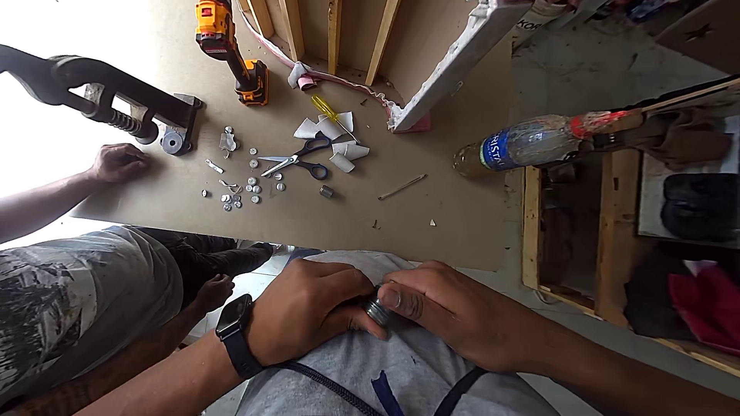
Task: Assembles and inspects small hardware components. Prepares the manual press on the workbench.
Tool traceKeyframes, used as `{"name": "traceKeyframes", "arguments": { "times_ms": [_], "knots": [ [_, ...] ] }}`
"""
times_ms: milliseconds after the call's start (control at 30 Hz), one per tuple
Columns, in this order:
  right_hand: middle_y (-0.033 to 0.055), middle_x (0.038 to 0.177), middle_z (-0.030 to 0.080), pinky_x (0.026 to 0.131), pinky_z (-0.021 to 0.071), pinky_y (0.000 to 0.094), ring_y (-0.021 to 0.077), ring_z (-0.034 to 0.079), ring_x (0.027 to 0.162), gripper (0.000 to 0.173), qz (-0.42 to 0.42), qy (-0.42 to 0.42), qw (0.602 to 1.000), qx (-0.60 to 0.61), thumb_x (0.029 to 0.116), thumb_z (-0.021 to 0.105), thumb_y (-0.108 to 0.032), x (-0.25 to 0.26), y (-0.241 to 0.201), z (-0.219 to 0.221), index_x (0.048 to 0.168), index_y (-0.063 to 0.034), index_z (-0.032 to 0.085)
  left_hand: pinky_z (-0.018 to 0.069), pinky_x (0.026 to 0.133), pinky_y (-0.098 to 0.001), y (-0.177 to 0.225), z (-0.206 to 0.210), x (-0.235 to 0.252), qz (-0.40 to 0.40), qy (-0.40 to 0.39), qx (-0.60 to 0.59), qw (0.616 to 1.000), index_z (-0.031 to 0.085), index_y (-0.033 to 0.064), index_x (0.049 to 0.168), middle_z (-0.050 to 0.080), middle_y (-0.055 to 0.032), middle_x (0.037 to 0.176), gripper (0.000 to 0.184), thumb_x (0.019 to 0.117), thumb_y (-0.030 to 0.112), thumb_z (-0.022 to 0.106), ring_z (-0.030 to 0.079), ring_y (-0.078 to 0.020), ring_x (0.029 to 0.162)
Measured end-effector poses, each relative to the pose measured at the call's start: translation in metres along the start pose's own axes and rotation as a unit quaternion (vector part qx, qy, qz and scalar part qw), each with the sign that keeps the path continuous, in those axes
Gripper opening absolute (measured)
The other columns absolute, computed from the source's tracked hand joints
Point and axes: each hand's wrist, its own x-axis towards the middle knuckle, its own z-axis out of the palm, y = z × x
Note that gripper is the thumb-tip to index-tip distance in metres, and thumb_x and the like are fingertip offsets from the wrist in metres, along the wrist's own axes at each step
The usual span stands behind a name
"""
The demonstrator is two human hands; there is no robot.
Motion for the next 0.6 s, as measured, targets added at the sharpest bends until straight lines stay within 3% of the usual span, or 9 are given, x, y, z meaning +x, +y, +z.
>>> {"name": "traceKeyframes", "arguments": {
  "times_ms": [133, 267, 367, 433, 500, 600],
  "knots": [
    [-0.0057, 0.064, 0.048, 0.053, 0.0391, 0.029, 0.0072, 0.05, 0.059, 0.055, 0.006, 0.018, 1.0, 0.01, 0.1075, 0.032, -0.059, 0.001, 0.003, 0.002, 0.082, -0.0204, 0.061, 0.056, 0.065, -0.0216, 0.0, 0.006, 0.0, -0.054, 0.031, -0.047, 0.997, 0.073, 0.0105, 0.098, 0.069, 0.0047, 0.081, 0.033, 0.0963, 0.043, 0.071, 0.064, -0.0024, 0.072],
    [-0.0056, 0.062, 0.047, 0.051, 0.0382, 0.0281, 0.0071, 0.048, 0.056, 0.056, 0.008, 0.008, 1.0, 0.013, 0.1068, 0.033, -0.061, 0.005, 0.004, -0.002, 0.08, -0.0205, 0.061, 0.0568, 0.065, -0.0215, -0.01, 0.004, -0.001, -0.036, 0.025, -0.107, 0.993, 0.073, 0.0071, 0.101, 0.069, 0.003, 0.082, 0.033, 0.0949, 0.04, 0.074, 0.064, -0.0031, 0.072],
    [-0.0042, 0.064, 0.047, 0.051, 0.0386, 0.0275, 0.0083, 0.047, 0.057, 0.055, -0.006, 0.026, 0.996, 0.083, 0.107, 0.035, -0.06, 0.012, 0.009, -0.002, 0.084, -0.0183, 0.063, 0.057, 0.065, -0.0236, -0.016, 0.003, -0.004, -0.047, 0.041, -0.156, 0.986, 0.071, 0.0068, 0.11, 0.07, 0.001, 0.087, 0.035, 0.0941, 0.038, 0.075, 0.063, -0.0054, 0.072],
    [-0.0043, 0.066, 0.051, 0.052, 0.0411, 0.0264, 0.0076, 0.05, 0.058, 0.05, -0.033, 0.065, 0.991, 0.11, 0.1059, 0.042, -0.058, 0.014, 0.016, 0.0, 0.089, -0.0173, 0.066, 0.0613, 0.069, -0.0286, -0.019, 0.002, -0.008, -0.06, 0.071, -0.203, 0.975, 0.069, 0.0064, 0.121, 0.073, -0.0026, 0.099, 0.04, 0.0919, 0.032, 0.079, 0.067, -0.0097, 0.076],
    [-0.0034, 0.08, 0.063, 0.059, 0.0524, 0.0267, 0.0075, 0.061, 0.07, 0.047, -0.071, 0.095, 0.987, 0.11, 0.1034, 0.051, -0.057, 0.015, 0.025, 0.002, 0.105, -0.0147, 0.071, 0.0624, 0.07, -0.0311, -0.018, 0.008, -0.011, -0.064, 0.11, -0.226, 0.966, 0.067, 0.0058, 0.128, 0.073, -0.0061, 0.108, 0.045, 0.0898, 0.026, 0.082, 0.068, -0.0128, 0.078],
    [0.0017, 0.099, 0.068, 0.069, 0.0587, 0.0303, 0.0111, 0.066, 0.082, 0.047, -0.123, 0.097, 0.981, 0.11, 0.1014, 0.058, -0.053, 0.023, 0.035, 0.004, 0.116, -0.0105, 0.07, 0.0628, 0.073, -0.033, -0.019, 0.018, -0.01, -0.049, 0.173, -0.213, 0.96, 0.071, 0.0043, 0.122, 0.073, -0.0087, 0.106, 0.039, 0.0888, 0.019, 0.083, 0.069, -0.0151, 0.082]
  ]
}}
